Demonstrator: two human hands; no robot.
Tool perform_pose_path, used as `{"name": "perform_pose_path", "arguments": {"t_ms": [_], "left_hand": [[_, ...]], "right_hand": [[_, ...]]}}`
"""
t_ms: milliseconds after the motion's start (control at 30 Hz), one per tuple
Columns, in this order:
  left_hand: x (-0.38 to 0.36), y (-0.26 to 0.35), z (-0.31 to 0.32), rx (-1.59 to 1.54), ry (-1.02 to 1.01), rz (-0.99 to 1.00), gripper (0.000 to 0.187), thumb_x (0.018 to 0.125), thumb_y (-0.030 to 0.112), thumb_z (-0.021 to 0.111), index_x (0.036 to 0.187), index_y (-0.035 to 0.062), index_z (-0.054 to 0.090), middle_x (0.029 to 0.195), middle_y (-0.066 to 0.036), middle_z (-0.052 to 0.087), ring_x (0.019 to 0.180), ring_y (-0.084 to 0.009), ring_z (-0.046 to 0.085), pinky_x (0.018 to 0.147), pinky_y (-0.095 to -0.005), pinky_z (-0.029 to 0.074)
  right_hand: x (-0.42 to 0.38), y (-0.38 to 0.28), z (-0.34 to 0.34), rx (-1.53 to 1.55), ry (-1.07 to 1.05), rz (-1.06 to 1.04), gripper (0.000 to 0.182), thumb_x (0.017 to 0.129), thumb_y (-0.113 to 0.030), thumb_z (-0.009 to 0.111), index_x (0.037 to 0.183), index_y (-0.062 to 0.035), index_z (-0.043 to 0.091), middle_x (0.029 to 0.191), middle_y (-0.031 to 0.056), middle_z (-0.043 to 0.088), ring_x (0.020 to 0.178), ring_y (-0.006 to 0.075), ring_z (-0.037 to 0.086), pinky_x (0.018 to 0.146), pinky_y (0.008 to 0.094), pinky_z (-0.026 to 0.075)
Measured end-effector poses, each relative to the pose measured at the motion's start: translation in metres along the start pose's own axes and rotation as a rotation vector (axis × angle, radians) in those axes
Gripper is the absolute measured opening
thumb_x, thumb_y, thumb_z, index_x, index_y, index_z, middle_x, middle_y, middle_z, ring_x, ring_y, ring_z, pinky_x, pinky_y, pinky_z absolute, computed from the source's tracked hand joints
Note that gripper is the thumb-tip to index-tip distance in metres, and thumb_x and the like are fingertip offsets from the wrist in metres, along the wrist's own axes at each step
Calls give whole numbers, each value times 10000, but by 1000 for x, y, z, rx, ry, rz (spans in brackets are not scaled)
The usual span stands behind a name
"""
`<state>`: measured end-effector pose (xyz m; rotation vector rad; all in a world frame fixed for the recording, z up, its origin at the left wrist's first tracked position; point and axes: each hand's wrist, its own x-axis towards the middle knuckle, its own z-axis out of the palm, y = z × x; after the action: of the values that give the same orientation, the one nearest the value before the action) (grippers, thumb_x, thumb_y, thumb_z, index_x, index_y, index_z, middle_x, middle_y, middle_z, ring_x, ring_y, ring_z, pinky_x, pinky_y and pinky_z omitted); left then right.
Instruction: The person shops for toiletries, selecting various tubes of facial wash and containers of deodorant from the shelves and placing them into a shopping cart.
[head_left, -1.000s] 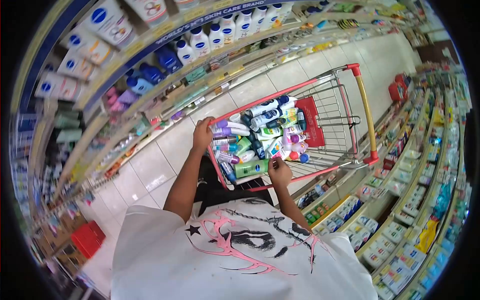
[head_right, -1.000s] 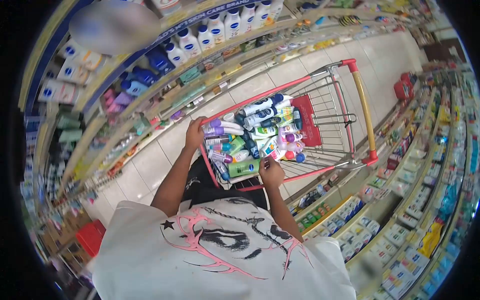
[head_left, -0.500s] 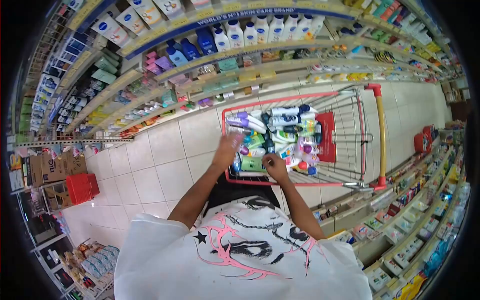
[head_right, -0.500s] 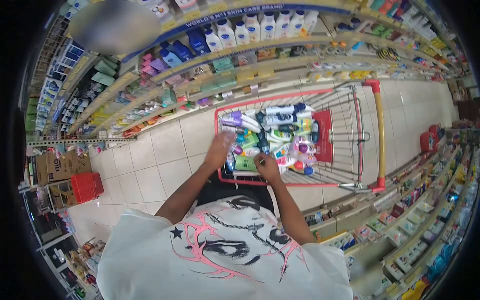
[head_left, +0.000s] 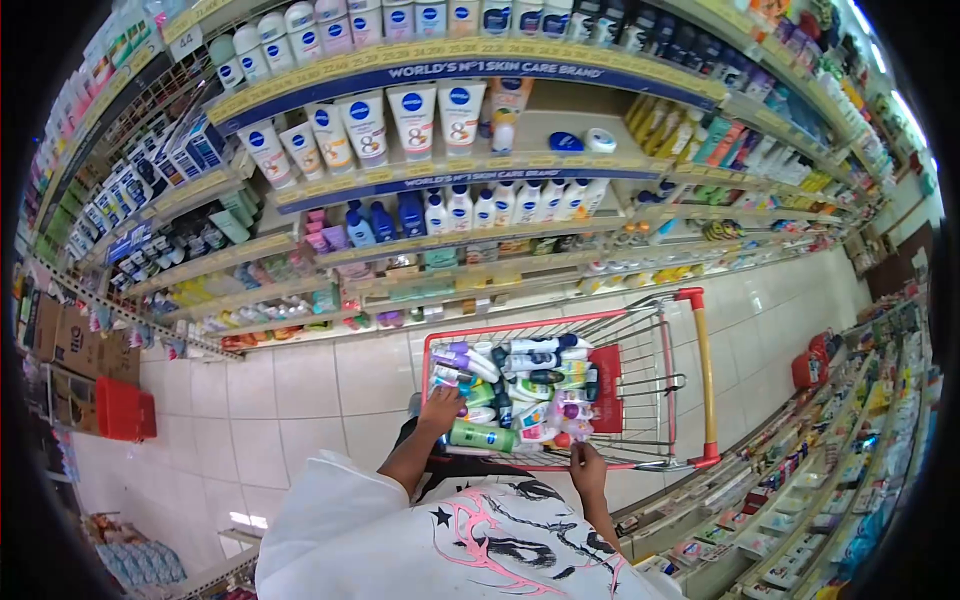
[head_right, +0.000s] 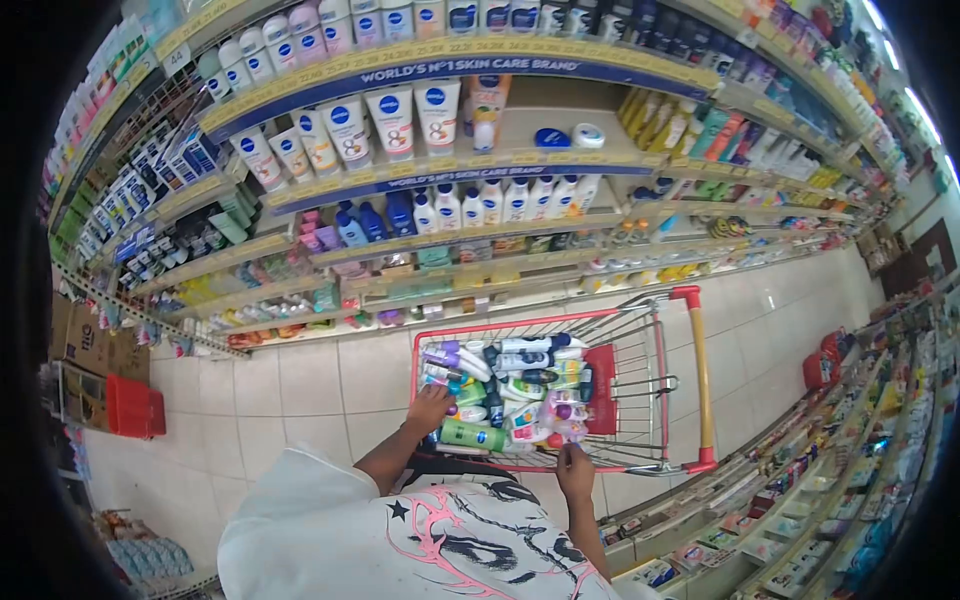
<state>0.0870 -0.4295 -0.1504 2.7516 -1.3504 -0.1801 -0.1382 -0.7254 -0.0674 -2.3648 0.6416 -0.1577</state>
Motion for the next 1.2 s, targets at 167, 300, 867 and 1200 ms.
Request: {"name": "perform_pose_path", "arguments": {"t_ms": [167, 300, 867, 1200], "left_hand": [[16, 9, -10, -285, -84, -207, 438, 806, 258, 683, 1191, 99, 549, 1184, -119, 516, 1164, -295, 478, 994, -432, 357], [22, 13, 8, -498, 72, -329, 496, 820, 282, 673, 1242, 82, 505, 1161, -150, 521, 1149, -318, 486, 963, -433, 395], [25, 18, -8, -249, -35, -160, 594, 680, -10, 623, 1233, 205, 602, 1180, -128, 518, 1141, -310, 453, 1038, -436, 319], [22, 20, -18, -51, 188, -398, 644, 782, 50, 581, 1401, 104, 411, 1386, -231, 366, 1296, -383, 364, 1116, -508, 237]], "right_hand": [[0, -5, -8, -173, 207, -146, 110, 738, -209, 678, 728, -109, 632, 631, 37, 617, 580, 258, 588, 664, 401, 403], [11, -2, 8, -309, 359, -63, 247, 733, -272, 680, 557, -114, 609, 511, 28, 564, 541, 232, 552, 632, 396, 381], [15, -10, -10, -351, 143, 39, 297, 773, -394, 629, 626, -140, 678, 614, 26, 655, 635, 213, 627, 714, 394, 425], [38, 1, -26, -439, -202, 329, 533, 788, -596, 518, 785, -108, 732, 757, 154, 691, 738, 331, 686, 674, 445, 533]]}}
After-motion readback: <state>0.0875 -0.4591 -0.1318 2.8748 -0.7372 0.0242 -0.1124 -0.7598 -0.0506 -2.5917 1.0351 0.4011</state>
